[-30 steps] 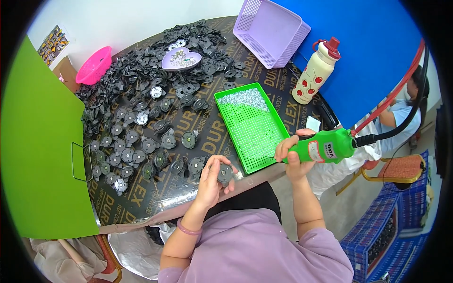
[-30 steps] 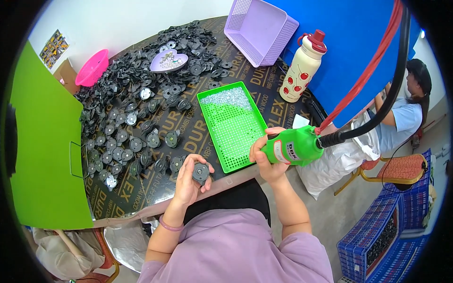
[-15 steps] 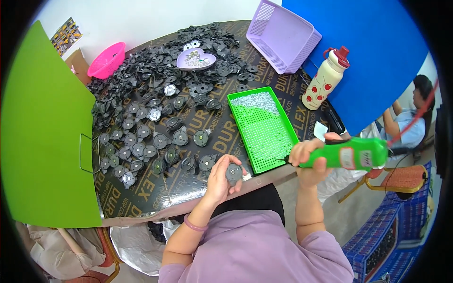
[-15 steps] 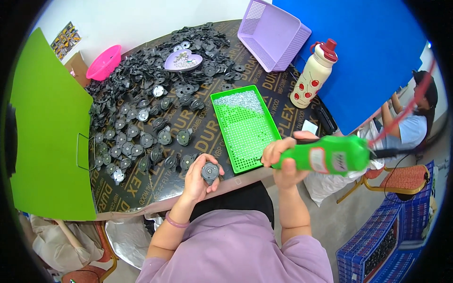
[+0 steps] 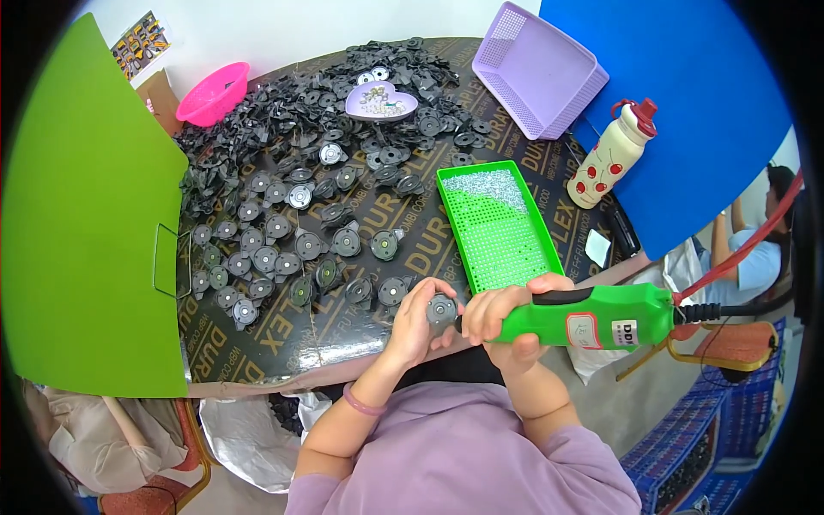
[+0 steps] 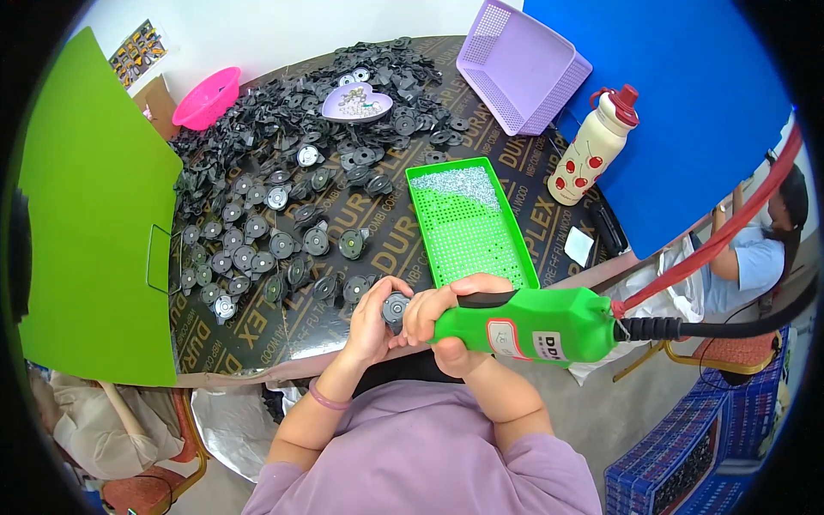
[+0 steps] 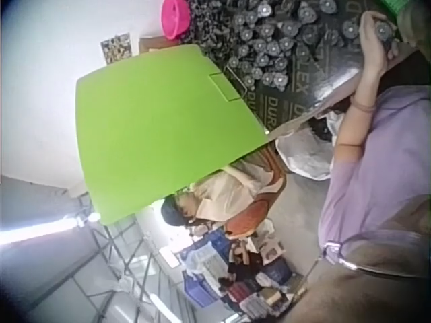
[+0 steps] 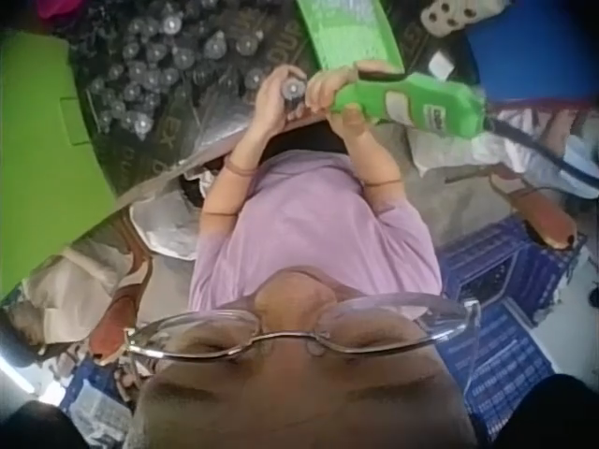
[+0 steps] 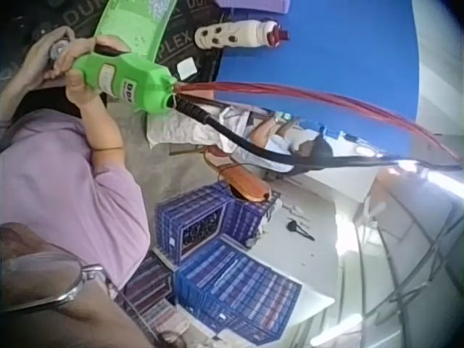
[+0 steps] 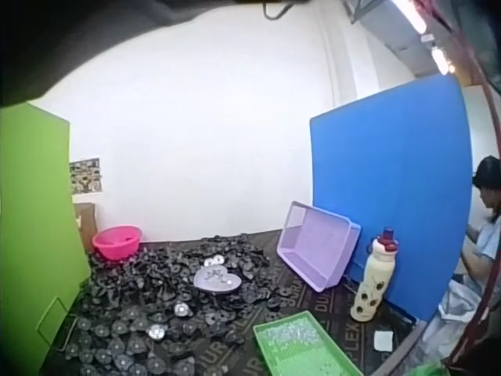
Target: The recorder is using a handheld tool to assemble or test small black circular components at a factory workbench.
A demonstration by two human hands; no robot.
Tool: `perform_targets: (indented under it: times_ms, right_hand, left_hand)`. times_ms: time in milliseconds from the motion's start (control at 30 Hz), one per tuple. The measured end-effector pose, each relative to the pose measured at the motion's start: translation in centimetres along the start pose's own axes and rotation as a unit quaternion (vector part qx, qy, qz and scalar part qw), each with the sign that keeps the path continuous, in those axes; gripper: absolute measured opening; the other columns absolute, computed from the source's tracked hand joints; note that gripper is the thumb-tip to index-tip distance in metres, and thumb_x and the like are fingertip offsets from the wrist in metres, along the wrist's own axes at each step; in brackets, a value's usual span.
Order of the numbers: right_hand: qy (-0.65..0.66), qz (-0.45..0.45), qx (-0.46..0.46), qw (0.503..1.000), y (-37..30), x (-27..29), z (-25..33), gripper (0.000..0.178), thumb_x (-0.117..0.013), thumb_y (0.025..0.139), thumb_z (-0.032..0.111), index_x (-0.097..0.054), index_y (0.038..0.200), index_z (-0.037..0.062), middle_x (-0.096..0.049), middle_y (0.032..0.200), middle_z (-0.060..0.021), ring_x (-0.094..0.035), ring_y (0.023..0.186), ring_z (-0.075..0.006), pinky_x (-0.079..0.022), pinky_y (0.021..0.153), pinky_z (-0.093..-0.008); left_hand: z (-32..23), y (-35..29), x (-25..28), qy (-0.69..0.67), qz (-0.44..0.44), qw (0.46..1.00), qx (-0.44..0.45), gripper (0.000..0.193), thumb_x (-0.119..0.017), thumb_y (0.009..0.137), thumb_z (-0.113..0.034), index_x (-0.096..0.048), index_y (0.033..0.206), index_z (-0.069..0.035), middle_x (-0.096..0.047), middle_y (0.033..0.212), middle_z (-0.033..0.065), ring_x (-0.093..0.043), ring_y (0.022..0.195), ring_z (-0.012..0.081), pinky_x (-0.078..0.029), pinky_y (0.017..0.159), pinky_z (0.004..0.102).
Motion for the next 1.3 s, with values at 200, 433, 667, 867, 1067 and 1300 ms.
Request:
perform_targets:
  times_ms: [200,433,667,867,1067,1300]
  right_hand:
    - [-0.017,0.024,0.011,1.0,-0.1,0.0,0.0,0.05,-0.058,0.085,0.036,-0.027,0.114,0.0095,-0.049,0.06,-0.0063,-0.05,0.046,-0.0194,-0.045,0.046,-0.032]
    - [-0.024,0.045,0.022,0.998,-0.4,0.1,-0.1,0.048,-0.059,0.085,0.033,-0.027,0.112,0.0097,-0.049,0.062,-0.0068,-0.05,0.047,-0.0194,-0.045,0.047,-0.0318]
    - [-0.038,0.069,0.017,0.997,-1.3,-0.4,-1.4,0.044,-0.061,0.084,0.03,-0.029,0.107,0.0093,-0.049,0.063,-0.0077,-0.049,0.048,-0.0196,-0.044,0.047,-0.0322]
    - [-0.031,0.075,0.039,0.996,-2.0,-0.7,-0.2,0.047,-0.061,0.084,0.03,-0.029,0.112,0.0089,-0.049,0.062,-0.008,-0.051,0.05,-0.0204,-0.045,0.047,-0.0334]
    - [0.126,0.015,0.088,0.988,0.0,0.5,6.1,0.053,-0.058,0.085,0.034,-0.029,0.121,0.0069,-0.049,0.055,-0.0041,-0.044,0.034,-0.0159,-0.037,0.03,-0.0244]
    - [0.027,0.015,0.12,0.992,-0.7,3.6,7.1,0.053,-0.047,0.09,0.036,-0.026,0.126,0.0034,-0.046,0.063,-0.007,-0.045,0.044,-0.0152,-0.042,0.038,-0.0255]
  left_hand:
    - [-0.4,-0.2,-0.3,-0.021,-0.003,1.0,0.003,0.032,-0.032,0.095,-0.03,-0.049,0.09,-0.003,-0.051,0.069,0.0057,-0.049,0.044,0.0118,-0.038,0.035,0.0225]
    - [-0.1,0.0,0.0,0.04,-0.012,0.999,-0.02,0.032,-0.028,0.096,-0.031,-0.047,0.093,-0.005,-0.055,0.076,0.0113,-0.046,0.045,0.0141,-0.028,0.031,0.02]
    - [0.0,0.7,1.0,0.224,-0.056,0.96,-0.157,0.034,-0.03,0.096,-0.027,-0.049,0.085,-0.002,-0.052,0.077,0.0069,-0.048,0.069,0.0127,-0.041,0.063,0.0255]
    - [0.1,-0.2,0.4,0.191,-0.032,0.973,-0.129,0.037,-0.029,0.097,-0.03,-0.048,0.083,-0.002,-0.056,0.074,0.0058,-0.053,0.064,0.0141,-0.042,0.06,0.0258]
    - [-2.2,-8.4,-1.1,0.395,0.059,0.904,-0.152,0.024,-0.041,0.094,-0.021,-0.052,0.09,-0.001,-0.056,0.079,0.0083,-0.055,0.06,0.0143,-0.045,0.058,0.0272]
    - [-4.2,-25.4,17.1,0.699,-0.108,0.697,0.115,0.035,-0.054,0.086,-0.027,-0.053,0.112,-0.004,-0.062,0.1,0.0144,-0.062,0.076,0.0282,-0.049,0.068,0.0366]
Point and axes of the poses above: each hand's wrist, its own y-axis towards the middle knuckle, its own x-axis out of the back of the hand, z = x × y, the point moved 5 cm from there along y, towards the middle knuckle
